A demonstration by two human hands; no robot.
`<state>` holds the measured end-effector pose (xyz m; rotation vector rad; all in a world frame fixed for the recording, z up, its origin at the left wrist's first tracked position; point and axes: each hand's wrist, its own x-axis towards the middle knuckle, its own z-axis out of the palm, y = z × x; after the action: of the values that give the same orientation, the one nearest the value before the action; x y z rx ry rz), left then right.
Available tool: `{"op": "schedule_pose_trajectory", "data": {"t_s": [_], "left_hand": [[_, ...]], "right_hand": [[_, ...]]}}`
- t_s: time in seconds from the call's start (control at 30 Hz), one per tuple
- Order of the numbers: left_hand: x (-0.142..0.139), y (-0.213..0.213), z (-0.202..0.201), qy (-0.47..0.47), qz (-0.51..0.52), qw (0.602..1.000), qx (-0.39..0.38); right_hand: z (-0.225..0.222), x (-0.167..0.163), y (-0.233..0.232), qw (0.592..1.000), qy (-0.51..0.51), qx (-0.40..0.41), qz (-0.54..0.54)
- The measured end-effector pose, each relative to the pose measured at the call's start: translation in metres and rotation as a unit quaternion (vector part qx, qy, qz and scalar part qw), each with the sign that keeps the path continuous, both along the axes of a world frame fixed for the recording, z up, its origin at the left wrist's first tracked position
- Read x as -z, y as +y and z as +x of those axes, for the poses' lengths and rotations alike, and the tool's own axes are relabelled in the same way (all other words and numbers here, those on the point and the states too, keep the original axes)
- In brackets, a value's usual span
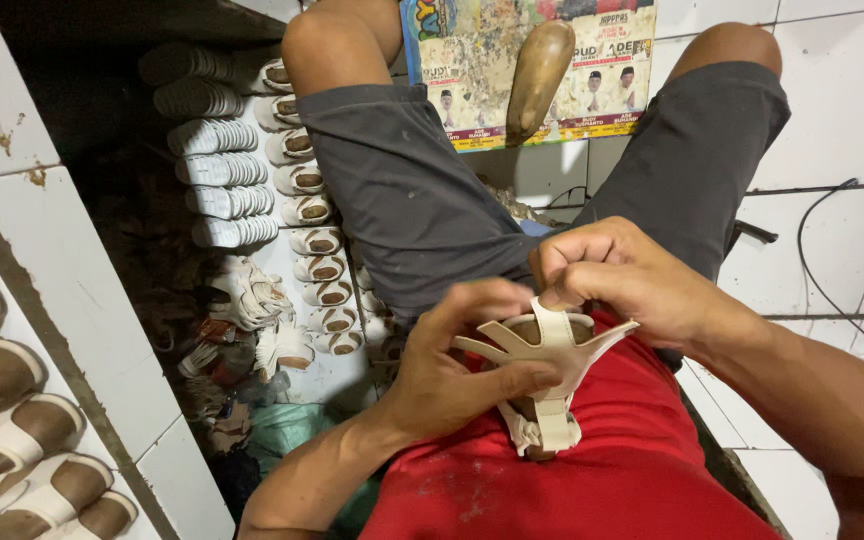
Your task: The person assembles slippers by placing a star-shaped strap onto a slipper sole and folding the strap ends over the edges. The person repeats this process for multiple slippers, placing finished ones on a nearby shelf.
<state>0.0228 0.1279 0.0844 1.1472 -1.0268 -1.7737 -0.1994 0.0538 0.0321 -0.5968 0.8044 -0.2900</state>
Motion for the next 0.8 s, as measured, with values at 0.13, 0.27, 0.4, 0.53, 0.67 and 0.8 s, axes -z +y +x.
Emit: {"op": "schedule_pose_trajectory", "data": {"t_s": [0.13,0.27,0.4,0.53,0.67,0.8], "left_hand": [[0.005,0.003,0.006,-0.012,0.003,0.999,0.038],[0.008,0.009,0.008,-0.028,-0.027,0.999,0.026],[0.011,0.010,0.009,-0.034,-0.032,0.999,0.026],[0.012,0.009,0.010,-0.020,-0.007,0.999,0.030],[0.012,0.011,0.010,-0.023,-0.011,0.999,0.028],[0.013,0.014,0.008,-0.011,-0.014,1.000,0.012]], "right_hand": [[-0.001,-0.001,-0.001,0.998,-0.044,-0.001,-0.042],[-0.010,-0.010,-0.009,0.916,-0.005,-0.014,-0.401],[-0.014,-0.008,-0.022,0.683,0.008,0.001,-0.730],[-0.015,-0.006,-0.030,0.624,-0.055,-0.003,-0.779],[-0.012,-0.006,-0.030,0.671,-0.101,-0.021,-0.734],[-0.008,-0.007,-0.024,0.737,-0.107,-0.010,-0.668]]}}
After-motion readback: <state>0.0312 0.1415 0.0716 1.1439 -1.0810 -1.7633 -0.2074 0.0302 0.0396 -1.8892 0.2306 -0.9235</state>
